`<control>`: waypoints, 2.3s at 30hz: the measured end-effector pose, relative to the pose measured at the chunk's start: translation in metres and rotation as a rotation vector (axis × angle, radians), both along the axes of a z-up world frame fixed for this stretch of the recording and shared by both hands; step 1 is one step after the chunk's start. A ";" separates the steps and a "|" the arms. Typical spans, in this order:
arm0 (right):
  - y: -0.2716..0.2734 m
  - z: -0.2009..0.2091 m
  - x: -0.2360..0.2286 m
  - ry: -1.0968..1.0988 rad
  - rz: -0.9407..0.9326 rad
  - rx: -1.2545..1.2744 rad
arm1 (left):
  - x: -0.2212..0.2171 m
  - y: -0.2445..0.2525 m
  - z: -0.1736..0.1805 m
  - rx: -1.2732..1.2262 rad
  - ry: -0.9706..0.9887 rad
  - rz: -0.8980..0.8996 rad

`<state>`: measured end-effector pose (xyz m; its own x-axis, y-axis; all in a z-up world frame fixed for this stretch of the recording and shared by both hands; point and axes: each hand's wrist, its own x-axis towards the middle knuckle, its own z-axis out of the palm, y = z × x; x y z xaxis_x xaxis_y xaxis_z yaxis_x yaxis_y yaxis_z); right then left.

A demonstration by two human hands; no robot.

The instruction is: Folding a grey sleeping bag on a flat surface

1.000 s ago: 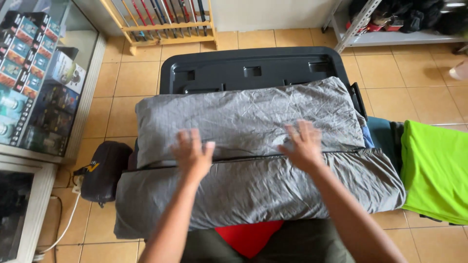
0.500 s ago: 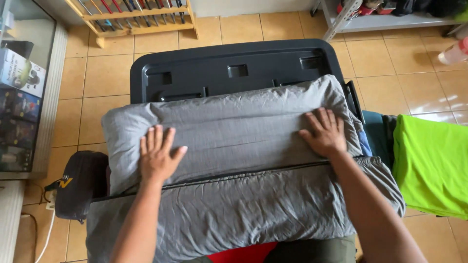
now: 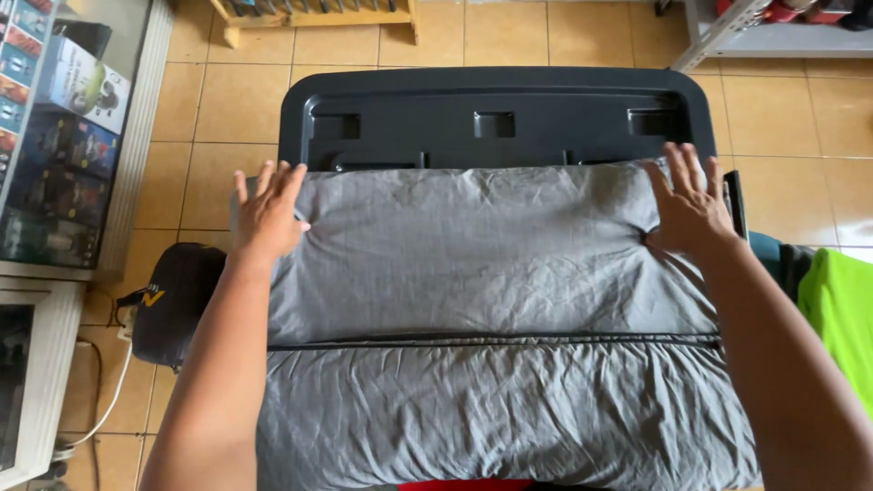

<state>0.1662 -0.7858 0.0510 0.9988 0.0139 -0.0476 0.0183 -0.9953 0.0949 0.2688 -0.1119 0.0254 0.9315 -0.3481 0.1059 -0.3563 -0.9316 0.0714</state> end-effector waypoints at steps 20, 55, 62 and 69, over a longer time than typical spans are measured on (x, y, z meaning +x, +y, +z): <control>0.011 0.012 0.002 0.296 -0.060 -0.582 | 0.011 0.012 0.022 0.370 0.241 0.064; -0.038 -0.031 -0.202 0.170 -0.245 -0.104 | -0.190 0.093 -0.001 0.306 0.239 0.075; -0.043 -0.013 -0.186 0.320 -0.114 -0.115 | -0.171 0.094 0.033 0.408 0.294 -0.001; -0.054 -0.064 -0.207 -0.129 -0.249 -0.102 | -0.189 0.111 -0.068 0.154 -0.439 0.209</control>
<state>-0.0406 -0.8400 -0.0129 0.9688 -0.2304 0.0918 -0.2438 -0.9529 0.1807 0.0798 -0.0007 -0.0427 0.8621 -0.2014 0.4651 -0.1268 -0.9742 -0.1868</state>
